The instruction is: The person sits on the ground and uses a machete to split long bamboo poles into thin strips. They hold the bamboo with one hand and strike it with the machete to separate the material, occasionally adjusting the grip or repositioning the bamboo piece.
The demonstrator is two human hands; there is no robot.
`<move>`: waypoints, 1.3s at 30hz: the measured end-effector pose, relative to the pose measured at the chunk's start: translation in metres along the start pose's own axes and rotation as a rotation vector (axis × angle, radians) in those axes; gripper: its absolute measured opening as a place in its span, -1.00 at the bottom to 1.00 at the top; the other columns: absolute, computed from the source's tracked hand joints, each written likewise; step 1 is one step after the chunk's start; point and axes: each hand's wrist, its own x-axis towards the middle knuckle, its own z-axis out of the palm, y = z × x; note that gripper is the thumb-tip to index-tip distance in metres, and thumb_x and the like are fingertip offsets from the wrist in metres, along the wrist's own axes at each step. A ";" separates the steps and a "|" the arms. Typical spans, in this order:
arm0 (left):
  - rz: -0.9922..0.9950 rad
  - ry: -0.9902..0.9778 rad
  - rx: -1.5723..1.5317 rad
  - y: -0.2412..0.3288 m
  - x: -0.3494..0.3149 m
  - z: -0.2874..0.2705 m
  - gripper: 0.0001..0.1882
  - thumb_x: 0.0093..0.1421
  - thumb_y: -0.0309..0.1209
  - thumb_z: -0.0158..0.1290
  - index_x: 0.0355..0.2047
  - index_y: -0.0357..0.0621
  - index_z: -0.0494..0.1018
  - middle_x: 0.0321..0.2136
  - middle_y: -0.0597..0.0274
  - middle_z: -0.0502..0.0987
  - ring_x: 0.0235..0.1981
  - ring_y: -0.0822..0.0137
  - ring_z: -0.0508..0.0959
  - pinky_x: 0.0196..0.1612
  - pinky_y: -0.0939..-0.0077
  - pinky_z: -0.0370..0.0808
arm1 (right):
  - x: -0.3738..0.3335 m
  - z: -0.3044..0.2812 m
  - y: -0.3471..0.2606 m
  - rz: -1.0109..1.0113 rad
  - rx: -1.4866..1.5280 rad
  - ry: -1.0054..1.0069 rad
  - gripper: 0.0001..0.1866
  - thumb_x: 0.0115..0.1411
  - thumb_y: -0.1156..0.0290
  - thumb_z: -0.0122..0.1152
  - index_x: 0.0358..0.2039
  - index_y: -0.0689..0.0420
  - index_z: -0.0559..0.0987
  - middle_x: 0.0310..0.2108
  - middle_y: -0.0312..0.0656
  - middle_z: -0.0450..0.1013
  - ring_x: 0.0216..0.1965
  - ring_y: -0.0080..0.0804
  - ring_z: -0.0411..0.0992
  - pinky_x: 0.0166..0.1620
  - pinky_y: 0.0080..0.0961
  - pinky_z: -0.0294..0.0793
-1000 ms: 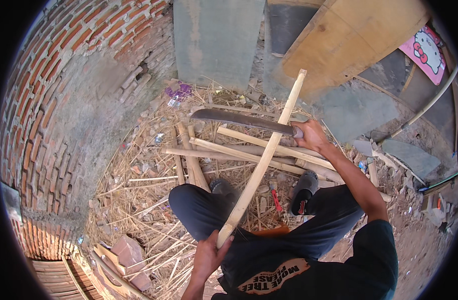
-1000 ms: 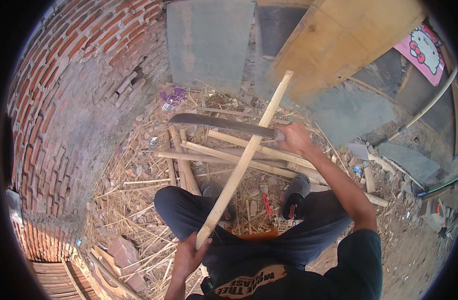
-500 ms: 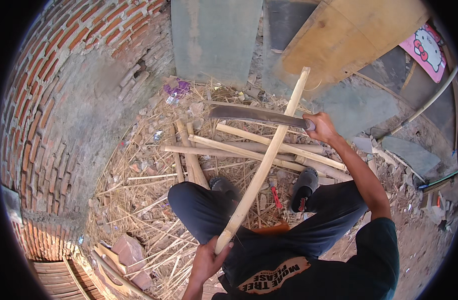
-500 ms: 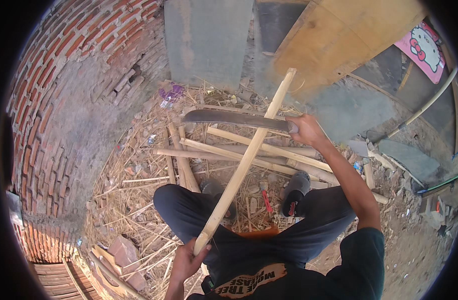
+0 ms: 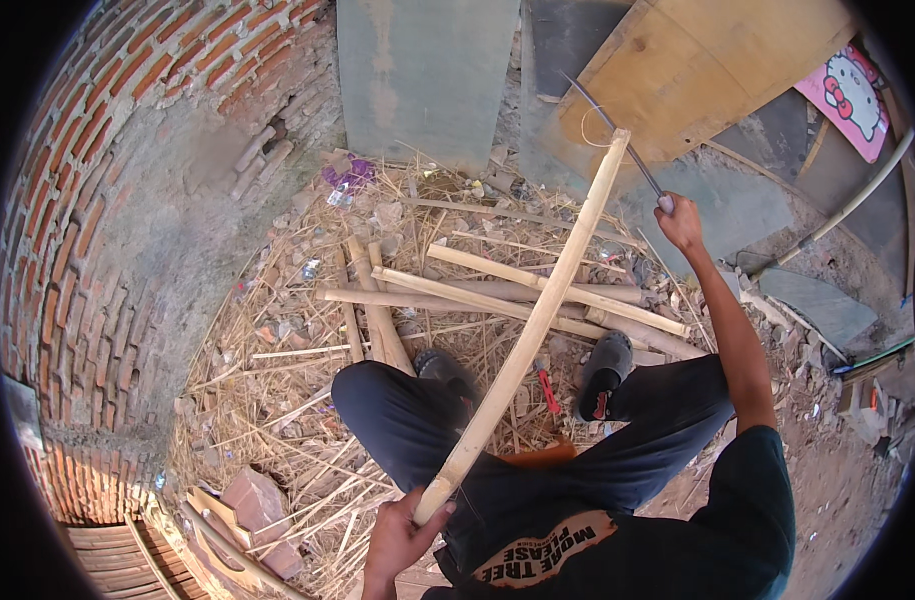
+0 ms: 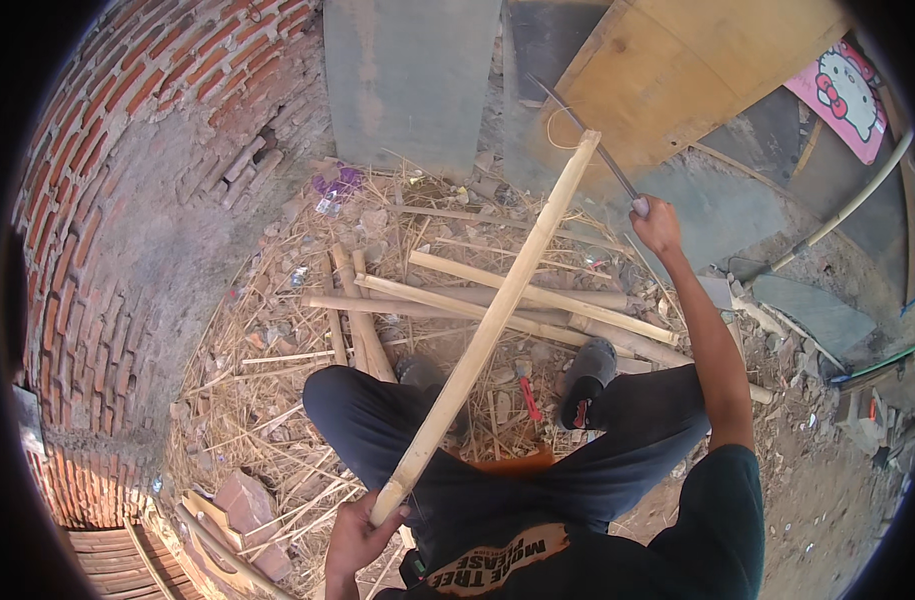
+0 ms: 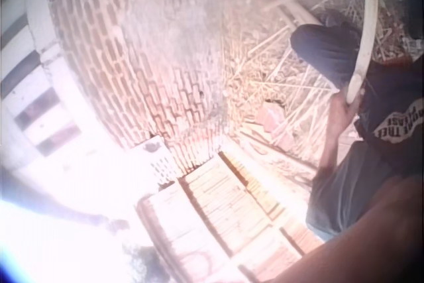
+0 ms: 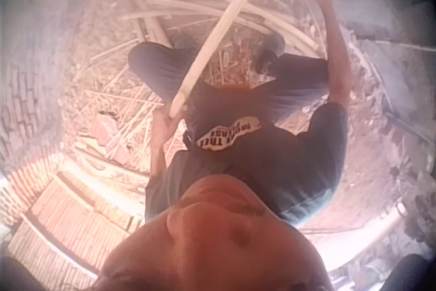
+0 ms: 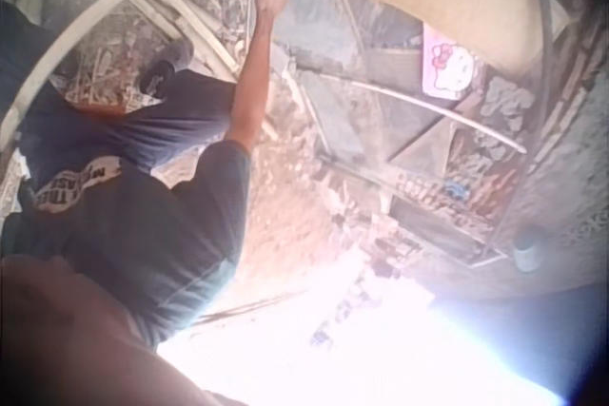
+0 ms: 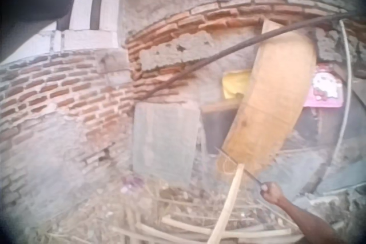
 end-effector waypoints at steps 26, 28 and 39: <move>0.082 0.446 -0.154 0.058 0.130 0.035 -0.75 0.34 -0.31 0.16 -0.24 -0.31 0.55 -0.64 0.23 0.51 -0.59 0.47 0.46 -0.45 0.47 0.39 | -0.191 -0.037 -0.215 -0.161 0.338 -0.354 -0.70 0.16 0.28 0.36 -0.21 0.24 0.64 -0.52 0.13 0.51 -0.46 0.10 0.53 -0.32 -0.20 0.52; 0.051 0.361 -0.168 0.069 0.134 0.034 -0.72 0.38 -0.28 0.09 -0.23 -0.31 0.59 -0.67 0.29 0.40 -0.61 0.50 0.31 -0.48 0.42 0.31 | -0.207 -0.020 -0.220 -0.240 0.415 -0.279 -0.75 0.18 0.29 0.36 -0.34 0.24 0.63 -0.68 0.03 0.40 -0.63 0.01 0.44 -0.46 -0.23 0.42; 0.141 0.438 -0.029 0.074 0.104 0.037 -0.78 0.41 -0.35 0.01 -0.29 -0.21 0.57 -0.56 0.04 0.60 -0.51 0.06 0.64 -0.38 0.28 0.50 | -0.189 0.014 -0.246 0.256 0.872 -0.289 -0.67 0.29 0.19 0.33 -0.29 0.26 0.66 -0.69 -0.39 0.33 -0.66 -0.63 0.22 -0.55 -0.50 0.23</move>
